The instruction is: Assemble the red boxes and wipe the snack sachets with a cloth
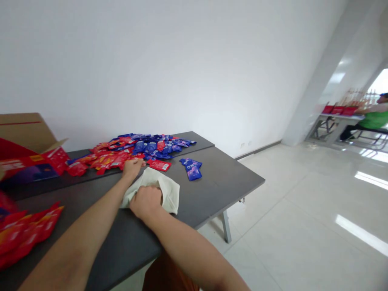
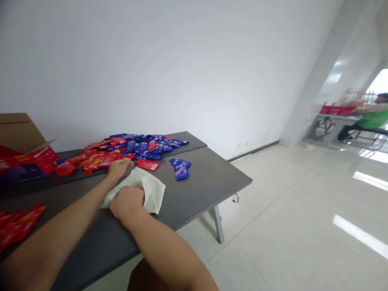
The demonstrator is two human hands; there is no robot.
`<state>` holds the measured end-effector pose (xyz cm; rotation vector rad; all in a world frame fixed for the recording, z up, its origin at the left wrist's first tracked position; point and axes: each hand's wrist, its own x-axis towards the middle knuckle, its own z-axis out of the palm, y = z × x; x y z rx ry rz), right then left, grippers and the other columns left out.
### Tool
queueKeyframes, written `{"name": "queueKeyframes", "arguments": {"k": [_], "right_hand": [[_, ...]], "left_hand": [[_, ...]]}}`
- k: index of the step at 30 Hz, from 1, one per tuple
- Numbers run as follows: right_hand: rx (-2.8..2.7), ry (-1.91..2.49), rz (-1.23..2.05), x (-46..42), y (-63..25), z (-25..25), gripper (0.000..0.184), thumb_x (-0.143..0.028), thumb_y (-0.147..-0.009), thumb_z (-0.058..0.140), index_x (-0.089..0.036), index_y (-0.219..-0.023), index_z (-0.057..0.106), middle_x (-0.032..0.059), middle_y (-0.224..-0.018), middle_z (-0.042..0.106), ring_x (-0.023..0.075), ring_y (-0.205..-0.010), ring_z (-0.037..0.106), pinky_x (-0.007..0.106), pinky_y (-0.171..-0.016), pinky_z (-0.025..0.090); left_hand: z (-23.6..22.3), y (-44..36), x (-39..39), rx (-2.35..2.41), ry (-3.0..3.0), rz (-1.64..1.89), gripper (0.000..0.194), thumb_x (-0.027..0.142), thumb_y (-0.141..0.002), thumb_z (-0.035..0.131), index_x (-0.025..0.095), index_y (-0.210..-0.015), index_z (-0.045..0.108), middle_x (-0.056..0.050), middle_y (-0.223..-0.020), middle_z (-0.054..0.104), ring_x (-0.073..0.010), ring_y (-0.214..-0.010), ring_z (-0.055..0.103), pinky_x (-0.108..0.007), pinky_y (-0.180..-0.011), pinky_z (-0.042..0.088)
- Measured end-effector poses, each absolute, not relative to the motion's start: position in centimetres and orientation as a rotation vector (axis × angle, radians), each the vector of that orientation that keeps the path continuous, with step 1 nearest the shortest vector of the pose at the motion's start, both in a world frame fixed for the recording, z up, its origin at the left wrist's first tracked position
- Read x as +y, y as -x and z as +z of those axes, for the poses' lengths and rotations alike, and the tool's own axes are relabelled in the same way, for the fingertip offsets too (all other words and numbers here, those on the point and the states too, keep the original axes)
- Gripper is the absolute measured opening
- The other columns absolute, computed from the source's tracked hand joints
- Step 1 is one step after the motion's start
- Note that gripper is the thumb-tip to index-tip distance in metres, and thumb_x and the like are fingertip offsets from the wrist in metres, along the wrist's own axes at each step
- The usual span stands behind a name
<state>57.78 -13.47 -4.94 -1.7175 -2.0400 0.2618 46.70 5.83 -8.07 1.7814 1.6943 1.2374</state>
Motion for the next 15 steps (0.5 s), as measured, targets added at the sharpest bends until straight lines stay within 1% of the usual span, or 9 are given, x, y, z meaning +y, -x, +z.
{"name": "queueKeyframes", "arguments": {"k": [2,4,6,8,10,12,13,15], "right_hand": [[-2.074,1.734,0.253,-13.3,-57.7,-4.8,0.034,-0.032,-0.082,0.052,-0.008,-0.096,0.071,0.0202,-0.094,0.072,0.0319,-0.092,0.068,0.039,-0.072,0.054],[-2.114,1.751,0.249,-12.9,-57.8,-4.7,0.033,-0.031,-0.082,0.052,-0.009,-0.097,0.071,0.0194,-0.095,0.072,0.0314,-0.092,0.068,0.04,-0.074,0.054],[-2.131,1.767,0.251,-12.4,-57.9,-4.8,0.033,-0.031,-0.082,0.05,-0.011,-0.097,0.072,0.0185,-0.095,0.072,0.0307,-0.09,0.069,0.041,-0.075,0.054],[-2.126,1.772,0.255,-11.8,-57.9,-4.9,0.035,-0.032,-0.083,0.048,-0.012,-0.098,0.072,0.0184,-0.095,0.073,0.0306,-0.087,0.07,0.041,-0.074,0.054],[-2.117,1.777,0.257,-11.4,-58.0,-5.2,0.037,-0.034,-0.084,0.047,-0.011,-0.099,0.072,0.019,-0.095,0.073,0.0311,-0.087,0.071,0.041,-0.072,0.054],[-2.12,1.777,0.256,-11.0,-57.9,-5.4,0.039,-0.035,-0.085,0.046,-0.011,-0.099,0.073,0.0195,-0.096,0.073,0.0315,-0.087,0.071,0.042,-0.073,0.054],[-2.121,1.78,0.253,-10.9,-57.8,-5.5,0.039,-0.036,-0.086,0.046,-0.011,-0.099,0.073,0.0197,-0.096,0.073,0.0317,-0.088,0.071,0.042,-0.074,0.054],[-2.114,1.792,0.231,-10.7,-57.7,-5.5,0.04,-0.036,-0.086,0.046,-0.01,-0.098,0.074,0.0201,-0.095,0.073,0.0322,-0.088,0.071,0.042,-0.074,0.054]], "left_hand": [[-7.3,-49.1,7.2,1.595,-2.083,1.03,0.035,0.043,-0.071,0.052,0.017,-0.081,0.073,-0.011,-0.09,0.074,-0.0272,-0.091,0.066,-0.036,-0.086,0.05],[-6.8,-51.0,8.1,1.492,-2.353,0.77,0.038,0.038,-0.068,0.058,0.02,-0.096,0.075,-0.011,-0.107,0.073,-0.0295,-0.105,0.061,-0.04,-0.095,0.044],[-6.8,-52.1,8.5,1.432,-2.511,0.541,0.046,0.035,-0.07,0.059,0.027,-0.113,0.071,-0.01,-0.124,0.066,-0.0335,-0.118,0.052,-0.05,-0.101,0.036],[-6.9,-52.3,8.7,1.428,-2.58,0.381,0.049,0.034,-0.073,0.057,0.036,-0.122,0.065,-0.009,-0.132,0.06,-0.0382,-0.122,0.046,-0.06,-0.1,0.028],[-7.0,-51.7,8.7,1.465,-2.617,0.311,0.052,0.034,-0.074,0.058,0.037,-0.125,0.063,-0.014,-0.131,0.058,-0.041,-0.119,0.046,-0.063,-0.097,0.026],[-6.8,-50.6,8.4,1.501,-2.672,0.308,0.054,0.035,-0.073,0.061,0.032,-0.126,0.063,-0.018,-0.125,0.058,-0.041,-0.115,0.047,-0.06,-0.095,0.028],[-6.7,-50.0,8.1,1.509,-2.709,0.306,0.052,0.037,-0.073,0.061,0.029,-0.125,0.063,-0.019,-0.121,0.058,-0.0401,-0.113,0.047,-0.058,-0.096,0.027],[-6.5,-48.8,6.9,1.507,-2.788,0.271,0.043,0.039,-0.076,0.06,0.026,-0.117,0.067,-0.017,-0.114,0.061,-0.0382,-0.112,0.047,-0.058,-0.098,0.024]]}}
